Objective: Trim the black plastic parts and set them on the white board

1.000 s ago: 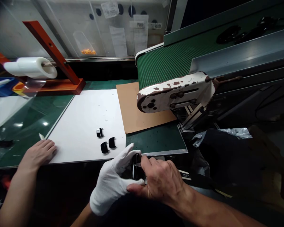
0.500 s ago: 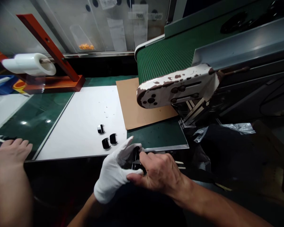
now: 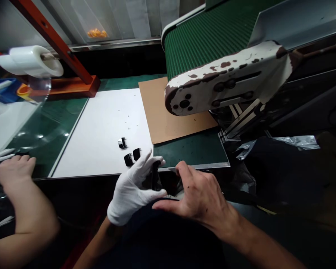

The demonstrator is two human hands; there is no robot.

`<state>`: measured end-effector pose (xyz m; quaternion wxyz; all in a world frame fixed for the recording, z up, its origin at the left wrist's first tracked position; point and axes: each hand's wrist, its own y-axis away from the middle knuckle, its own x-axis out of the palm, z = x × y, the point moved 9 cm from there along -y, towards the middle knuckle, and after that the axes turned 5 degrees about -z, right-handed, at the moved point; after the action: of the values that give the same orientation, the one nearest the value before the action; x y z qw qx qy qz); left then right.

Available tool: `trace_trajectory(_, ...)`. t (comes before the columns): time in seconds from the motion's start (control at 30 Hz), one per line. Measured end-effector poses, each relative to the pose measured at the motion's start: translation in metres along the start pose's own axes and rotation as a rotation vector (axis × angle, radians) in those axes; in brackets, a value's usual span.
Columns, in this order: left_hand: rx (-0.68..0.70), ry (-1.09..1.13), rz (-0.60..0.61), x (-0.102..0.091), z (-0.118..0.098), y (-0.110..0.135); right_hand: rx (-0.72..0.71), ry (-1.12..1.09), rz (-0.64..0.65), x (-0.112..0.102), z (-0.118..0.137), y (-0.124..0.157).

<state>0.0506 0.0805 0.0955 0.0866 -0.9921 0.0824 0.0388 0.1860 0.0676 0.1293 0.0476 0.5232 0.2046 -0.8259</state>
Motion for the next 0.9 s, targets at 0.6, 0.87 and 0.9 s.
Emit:
trace_trajectory(0.6, -0.003, -0.022, 0.169, 0.025, -0.013, 0.005, 0.025, -0.037, 0.096, 0.006, 0.004, 0.007)
trace_trajectory(0.87, -0.011, -0.029, 0.161, 0.024, -0.014, 0.003, -0.022, 0.028, 0.05, 0.001, 0.008, 0.006)
trace_trajectory(0.9, -0.01, -0.038, 0.159, 0.024, -0.014, 0.003, -0.033, 0.04, 0.034, 0.0, 0.009, 0.006)
